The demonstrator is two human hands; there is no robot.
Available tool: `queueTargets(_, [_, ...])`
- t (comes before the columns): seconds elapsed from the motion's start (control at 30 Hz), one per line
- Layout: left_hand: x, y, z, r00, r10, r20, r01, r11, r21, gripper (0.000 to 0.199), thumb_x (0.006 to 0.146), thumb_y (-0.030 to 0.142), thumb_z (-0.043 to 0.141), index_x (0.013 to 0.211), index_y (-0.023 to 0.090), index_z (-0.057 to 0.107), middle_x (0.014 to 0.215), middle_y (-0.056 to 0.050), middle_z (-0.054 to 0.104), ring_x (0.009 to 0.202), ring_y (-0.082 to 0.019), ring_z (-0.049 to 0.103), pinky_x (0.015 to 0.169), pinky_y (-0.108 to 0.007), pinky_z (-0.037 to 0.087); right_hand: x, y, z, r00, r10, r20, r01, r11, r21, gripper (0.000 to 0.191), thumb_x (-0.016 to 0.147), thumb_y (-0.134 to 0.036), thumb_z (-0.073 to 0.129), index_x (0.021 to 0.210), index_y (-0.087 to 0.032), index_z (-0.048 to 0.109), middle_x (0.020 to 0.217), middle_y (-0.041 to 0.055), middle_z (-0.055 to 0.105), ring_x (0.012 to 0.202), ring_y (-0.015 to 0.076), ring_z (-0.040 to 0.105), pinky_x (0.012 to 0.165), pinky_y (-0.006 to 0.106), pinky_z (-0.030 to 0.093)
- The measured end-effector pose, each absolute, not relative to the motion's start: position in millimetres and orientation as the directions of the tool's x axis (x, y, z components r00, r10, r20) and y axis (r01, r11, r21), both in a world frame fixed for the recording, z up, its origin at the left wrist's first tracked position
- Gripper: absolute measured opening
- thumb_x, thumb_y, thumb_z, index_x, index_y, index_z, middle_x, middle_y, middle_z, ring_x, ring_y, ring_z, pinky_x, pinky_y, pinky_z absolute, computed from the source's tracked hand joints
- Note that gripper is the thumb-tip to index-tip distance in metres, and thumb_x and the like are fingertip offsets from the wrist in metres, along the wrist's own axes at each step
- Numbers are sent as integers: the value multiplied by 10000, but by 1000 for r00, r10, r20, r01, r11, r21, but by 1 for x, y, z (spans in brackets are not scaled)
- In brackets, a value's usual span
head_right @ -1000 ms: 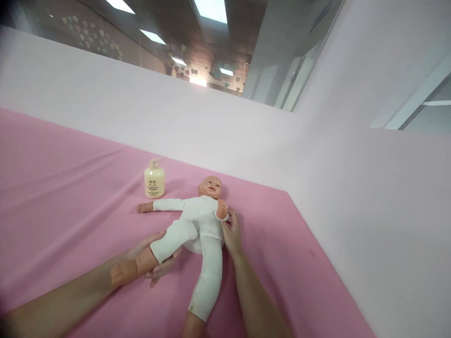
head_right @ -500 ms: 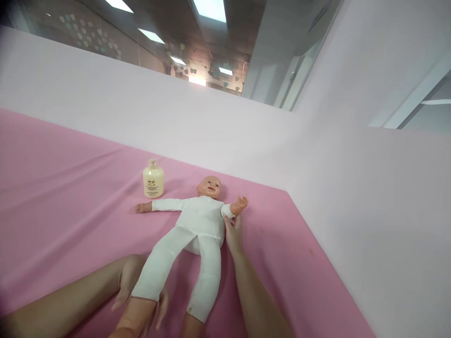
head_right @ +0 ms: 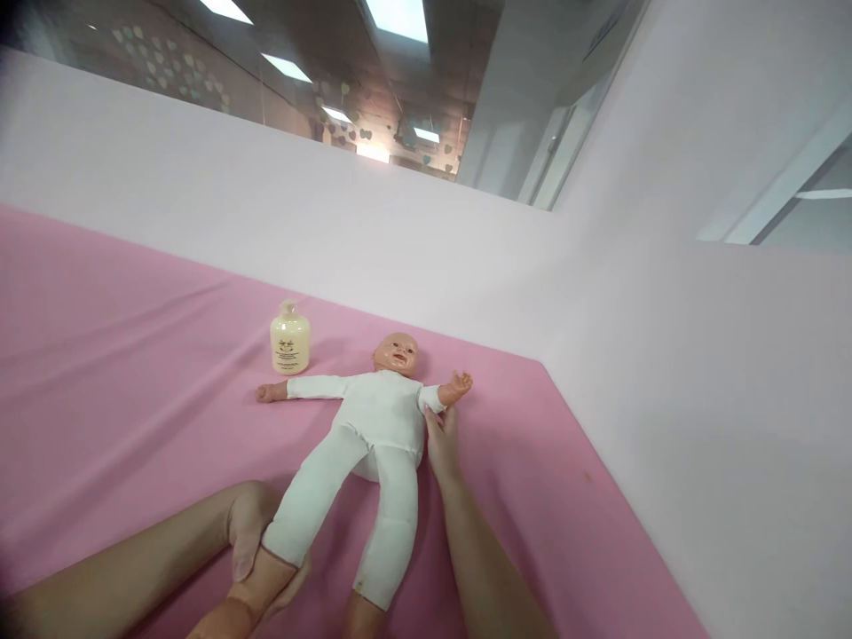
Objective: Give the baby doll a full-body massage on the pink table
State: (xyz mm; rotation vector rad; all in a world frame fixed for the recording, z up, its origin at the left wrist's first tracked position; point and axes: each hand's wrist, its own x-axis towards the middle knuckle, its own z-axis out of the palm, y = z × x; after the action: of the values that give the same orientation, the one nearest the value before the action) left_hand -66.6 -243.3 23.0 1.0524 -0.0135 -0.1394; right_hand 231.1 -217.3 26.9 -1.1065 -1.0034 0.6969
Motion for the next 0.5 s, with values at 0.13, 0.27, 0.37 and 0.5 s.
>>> queueTargets(0.13, [-65,-243,19,926,-373,-61,243,464,852,454,588,495,801,897,178,697,728,-68,710,584,-287,681,466,-390,551,232,-216,23,418,859,297,11,322,-947,576,803,-470,727,1312,-255,565,1233,76,694,1145,271,655,1037,475,497])
queueTargets(0.27, [-61,-239,15,964,-127,235,-60,753,655,549,742,722,540,832,184,606,517,-23,620,341,-166,507,383,-291,456,230,-217,25,398,868,298,21,316,-949,551,799,-430,735,1289,-230,582,1224,84,692,1134,271,656,1024,460,500])
queueTargets(0.37, [-60,-235,22,970,213,118,-242,783,573,531,867,675,392,777,178,556,428,25,502,294,-91,346,408,-249,423,230,-219,26,356,878,320,61,320,-945,512,790,-392,736,1264,-243,611,1219,82,682,1118,263,650,990,443,521])
queueTargets(0.5, [-58,-236,35,915,400,-60,-284,741,609,509,896,648,415,784,170,551,448,55,437,330,-71,264,444,-233,399,228,-223,29,294,877,379,235,318,-918,330,743,-343,751,1063,-272,722,1309,84,583,1206,273,578,953,415,546])
